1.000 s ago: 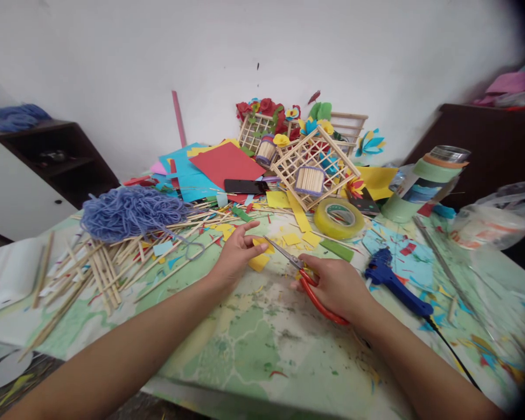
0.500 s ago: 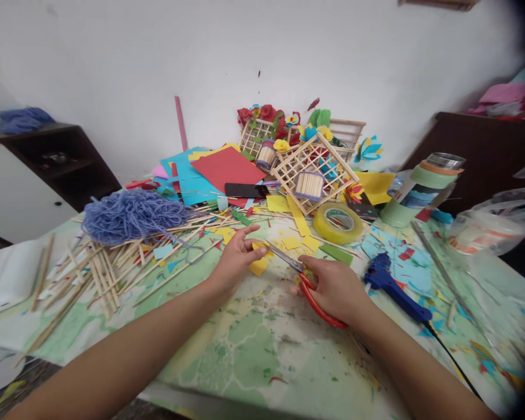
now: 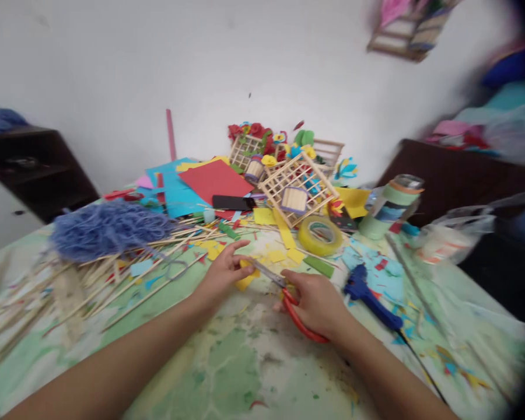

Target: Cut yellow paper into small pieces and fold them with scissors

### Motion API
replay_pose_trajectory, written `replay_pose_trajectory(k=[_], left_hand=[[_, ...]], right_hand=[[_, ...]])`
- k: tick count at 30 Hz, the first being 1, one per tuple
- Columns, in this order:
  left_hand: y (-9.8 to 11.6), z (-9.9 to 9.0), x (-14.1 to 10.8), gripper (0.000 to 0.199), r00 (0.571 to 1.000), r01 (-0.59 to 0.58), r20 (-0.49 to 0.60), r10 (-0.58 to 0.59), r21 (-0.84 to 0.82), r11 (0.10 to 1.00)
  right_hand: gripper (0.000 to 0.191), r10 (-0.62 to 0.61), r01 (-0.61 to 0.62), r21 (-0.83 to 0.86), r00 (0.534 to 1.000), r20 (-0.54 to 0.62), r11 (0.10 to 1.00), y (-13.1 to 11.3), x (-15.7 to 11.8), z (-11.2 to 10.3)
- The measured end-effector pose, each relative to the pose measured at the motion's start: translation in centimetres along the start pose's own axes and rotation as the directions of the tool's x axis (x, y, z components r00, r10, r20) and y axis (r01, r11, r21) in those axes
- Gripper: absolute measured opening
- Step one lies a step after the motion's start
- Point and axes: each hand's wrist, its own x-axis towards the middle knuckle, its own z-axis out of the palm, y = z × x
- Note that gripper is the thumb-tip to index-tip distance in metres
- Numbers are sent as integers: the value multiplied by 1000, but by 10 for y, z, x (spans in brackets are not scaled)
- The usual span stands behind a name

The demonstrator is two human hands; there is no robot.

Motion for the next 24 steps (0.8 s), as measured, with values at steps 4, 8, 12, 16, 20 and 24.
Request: replay_pose_trajectory(k=[4, 8, 12, 16, 20, 24], left_hand=[[0, -2, 2, 78, 999, 30, -14, -30, 36, 999], [4, -3, 3, 83, 999, 45, -6, -44, 73, 996], [8, -1, 1, 87, 996, 82, -39, -78, 136, 987], [9, 1, 0, 84, 993, 98, -82, -85, 169, 981], [11, -4, 3, 80, 978, 189, -130, -164, 207, 960], [16, -13, 12, 67, 957, 164, -270, -107, 198, 966]], right_hand=[[51, -11, 11, 0, 1000, 16, 1000, -2, -1, -3], [48, -8, 8, -23, 1000, 2, 1000, -1, -1, -2], [45, -33, 33, -54, 999, 0, 998, 0, -2, 2], [51, -28, 27, -60, 999, -20, 998, 2, -1, 7], [56, 55, -55, -32, 998, -17, 998, 4, 2, 7], [54, 159, -159, -12, 987, 24, 987, 6, 3, -1]])
